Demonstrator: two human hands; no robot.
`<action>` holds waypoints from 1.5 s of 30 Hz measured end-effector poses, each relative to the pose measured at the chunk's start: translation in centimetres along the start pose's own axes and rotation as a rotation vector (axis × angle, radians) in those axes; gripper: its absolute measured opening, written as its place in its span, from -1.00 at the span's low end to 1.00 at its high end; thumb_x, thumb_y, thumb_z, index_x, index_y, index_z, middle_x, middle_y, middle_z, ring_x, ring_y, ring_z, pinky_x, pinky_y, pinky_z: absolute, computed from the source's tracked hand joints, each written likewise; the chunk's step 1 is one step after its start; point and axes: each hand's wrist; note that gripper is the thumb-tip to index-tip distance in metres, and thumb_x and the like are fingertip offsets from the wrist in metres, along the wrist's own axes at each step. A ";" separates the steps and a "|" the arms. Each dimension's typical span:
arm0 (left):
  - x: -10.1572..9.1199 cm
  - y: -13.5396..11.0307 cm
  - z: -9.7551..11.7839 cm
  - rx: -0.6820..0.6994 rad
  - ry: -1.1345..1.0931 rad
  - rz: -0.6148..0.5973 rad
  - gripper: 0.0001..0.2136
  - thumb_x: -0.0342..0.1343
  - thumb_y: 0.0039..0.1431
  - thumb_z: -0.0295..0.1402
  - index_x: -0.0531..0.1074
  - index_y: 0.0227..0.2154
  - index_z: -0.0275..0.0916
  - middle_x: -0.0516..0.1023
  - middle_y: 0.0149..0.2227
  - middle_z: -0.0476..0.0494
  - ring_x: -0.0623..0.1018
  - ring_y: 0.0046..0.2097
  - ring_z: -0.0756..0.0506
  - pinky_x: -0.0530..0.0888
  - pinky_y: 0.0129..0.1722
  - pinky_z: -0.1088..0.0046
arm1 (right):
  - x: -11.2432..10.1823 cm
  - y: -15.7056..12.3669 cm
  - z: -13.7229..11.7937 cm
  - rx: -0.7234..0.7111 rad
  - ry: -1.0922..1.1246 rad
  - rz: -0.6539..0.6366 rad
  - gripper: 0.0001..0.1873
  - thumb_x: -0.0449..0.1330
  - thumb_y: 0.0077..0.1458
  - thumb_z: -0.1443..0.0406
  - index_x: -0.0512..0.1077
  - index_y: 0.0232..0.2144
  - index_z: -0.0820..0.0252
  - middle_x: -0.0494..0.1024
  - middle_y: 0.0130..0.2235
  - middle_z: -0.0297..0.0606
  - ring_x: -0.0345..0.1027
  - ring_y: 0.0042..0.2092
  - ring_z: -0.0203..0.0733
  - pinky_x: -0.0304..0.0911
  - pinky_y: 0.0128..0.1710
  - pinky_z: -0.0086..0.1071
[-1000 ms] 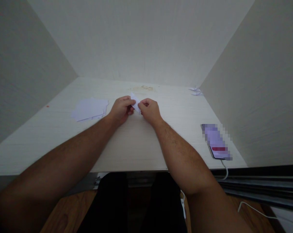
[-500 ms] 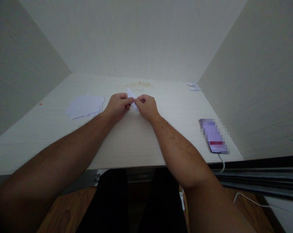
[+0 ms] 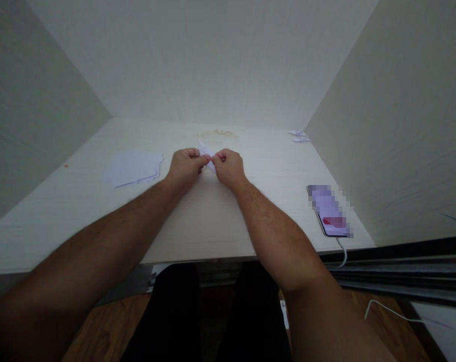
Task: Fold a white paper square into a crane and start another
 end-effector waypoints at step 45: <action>-1.8 -0.4 0.6 0.068 0.139 -0.172 -0.81 0.21 -0.06 -0.30 0.42 -0.66 -0.26 0.36 -0.68 0.01 0.27 -0.61 0.05 0.13 -0.58 0.49 | -0.2 -1.1 -0.8 -0.139 0.022 0.000 -0.86 0.23 0.01 0.23 0.47 -0.50 0.18 0.45 -0.54 -0.41 0.25 -0.47 -0.33 0.18 -0.41 -0.42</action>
Point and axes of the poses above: each hand's wrist, its own y-axis towards the middle knuckle, its own x-axis out of the palm, z = x × y
